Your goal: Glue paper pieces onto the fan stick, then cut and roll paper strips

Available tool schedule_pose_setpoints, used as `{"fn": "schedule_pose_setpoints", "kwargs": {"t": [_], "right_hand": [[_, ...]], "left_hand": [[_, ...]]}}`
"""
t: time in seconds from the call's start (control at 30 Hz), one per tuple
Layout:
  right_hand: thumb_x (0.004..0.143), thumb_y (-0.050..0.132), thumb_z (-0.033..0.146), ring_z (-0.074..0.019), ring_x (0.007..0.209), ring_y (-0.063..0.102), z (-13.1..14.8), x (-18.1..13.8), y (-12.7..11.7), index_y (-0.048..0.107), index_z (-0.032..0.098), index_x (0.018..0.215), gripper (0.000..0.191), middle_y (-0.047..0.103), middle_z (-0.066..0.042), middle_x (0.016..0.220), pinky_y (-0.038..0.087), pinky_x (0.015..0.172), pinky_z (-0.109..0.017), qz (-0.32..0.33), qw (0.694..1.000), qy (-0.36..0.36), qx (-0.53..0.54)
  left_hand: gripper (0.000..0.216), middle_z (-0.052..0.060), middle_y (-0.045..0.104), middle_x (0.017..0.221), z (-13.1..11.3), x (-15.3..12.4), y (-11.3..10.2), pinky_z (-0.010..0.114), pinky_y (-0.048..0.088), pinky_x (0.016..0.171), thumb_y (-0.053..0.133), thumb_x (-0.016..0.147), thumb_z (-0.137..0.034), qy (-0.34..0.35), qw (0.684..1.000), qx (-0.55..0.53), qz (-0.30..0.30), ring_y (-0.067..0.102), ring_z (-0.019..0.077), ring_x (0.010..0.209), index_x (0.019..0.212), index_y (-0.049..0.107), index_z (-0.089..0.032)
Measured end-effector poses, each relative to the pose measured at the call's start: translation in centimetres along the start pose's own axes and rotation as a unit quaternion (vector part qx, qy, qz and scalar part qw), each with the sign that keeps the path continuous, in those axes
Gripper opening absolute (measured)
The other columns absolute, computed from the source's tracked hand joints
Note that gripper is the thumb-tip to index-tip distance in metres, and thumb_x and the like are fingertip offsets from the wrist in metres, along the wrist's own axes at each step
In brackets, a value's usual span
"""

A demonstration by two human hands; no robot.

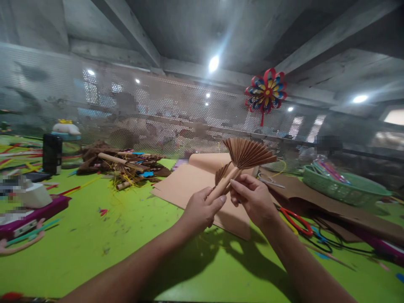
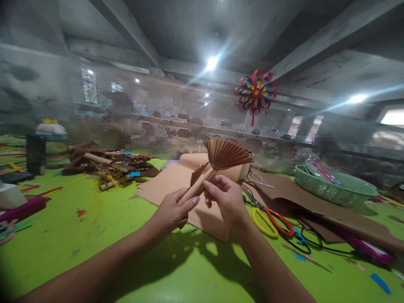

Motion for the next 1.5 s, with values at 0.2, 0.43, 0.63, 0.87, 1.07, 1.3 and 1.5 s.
{"fn": "schedule_pose_setpoints", "kwargs": {"t": [0.2,0.43,0.63,0.87,1.07,1.3,1.5], "right_hand": [[0.072,0.071,0.027,-0.0102,0.048,0.056,0.1,-0.1,0.1,0.057,0.015,0.071,0.019,0.062,0.001,0.059,0.047,0.046,-0.023,0.015,1.0,0.001,0.015],[0.075,0.069,0.025,-0.0105,0.051,0.058,0.3,0.0,-0.2,0.059,0.016,0.076,0.013,0.063,0.0,0.063,0.05,0.05,-0.024,0.055,0.998,-0.021,0.008],[0.075,0.069,0.024,-0.01,0.051,0.058,0.3,0.0,-0.3,0.06,0.017,0.076,0.012,0.063,0.001,0.063,0.049,0.049,-0.023,0.052,0.998,-0.025,0.011],[0.076,0.068,0.025,-0.0107,0.051,0.058,0.4,-0.1,-0.4,0.059,0.017,0.074,0.012,0.063,0.001,0.063,0.049,0.048,-0.024,0.045,0.998,-0.036,0.0],[0.075,0.069,0.026,-0.0114,0.05,0.058,0.4,-0.1,-0.5,0.06,0.017,0.077,0.013,0.063,0.0,0.062,0.05,0.047,-0.025,0.035,0.998,-0.043,-0.014],[0.074,0.069,0.027,-0.0123,0.051,0.059,0.3,-0.1,-0.4,0.06,0.016,0.075,0.015,0.064,-0.001,0.062,0.051,0.048,-0.027,0.034,0.998,-0.052,-0.025],[0.075,0.069,0.026,-0.0127,0.051,0.059,0.2,-0.1,-0.4,0.061,0.016,0.074,0.013,0.064,-0.001,0.062,0.051,0.049,-0.027,0.033,0.998,-0.056,-0.024]], "left_hand": [[0.039,-0.009,0.04,0.052,-0.5,-0.2,0.4,0.016,0.031,0.032,0.064,0.073,-0.04,-0.011,0.996,-0.076,0.038,0.036,0.0028,0.033,0.097,0.053,-0.011],[0.036,-0.011,0.033,0.046,-0.8,-0.7,0.8,0.016,0.027,0.03,0.061,0.077,-0.038,-0.037,0.989,-0.121,0.074,0.031,0.0041,0.032,0.1,0.05,-0.014],[0.03,-0.011,0.029,0.046,-1.4,-1.2,1.3,0.016,0.025,0.03,0.057,0.081,-0.037,-0.038,0.98,-0.153,0.125,0.025,0.0033,0.033,0.101,0.048,-0.016],[0.031,-0.01,0.031,0.046,-1.2,-1.2,1.3,0.017,0.027,0.031,0.055,0.083,-0.04,-0.036,0.984,-0.121,0.125,0.031,0.0041,0.033,0.101,0.049,-0.016],[0.033,-0.009,0.035,0.049,-0.9,-0.9,1.0,0.017,0.028,0.031,0.059,0.08,-0.041,-0.035,0.988,-0.112,0.097,0.034,0.0042,0.034,0.099,0.051,-0.016],[0.033,-0.011,0.036,0.045,-1.0,-0.7,1.0,0.016,0.028,0.03,0.056,0.081,-0.043,-0.018,0.992,-0.089,0.084,0.033,0.004,0.029,0.098,0.052,-0.015],[0.031,-0.011,0.035,0.042,-1.0,-0.7,1.0,0.015,0.027,0.03,0.052,0.083,-0.044,-0.004,0.995,-0.06,0.084,0.031,0.004,0.028,0.093,0.054,-0.015]]}}
Point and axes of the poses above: each hand's wrist, its own x-axis towards the middle knuckle, its own y-axis out of the palm, z = x × y, the point moved 6 cm from there along x, towards the middle knuckle
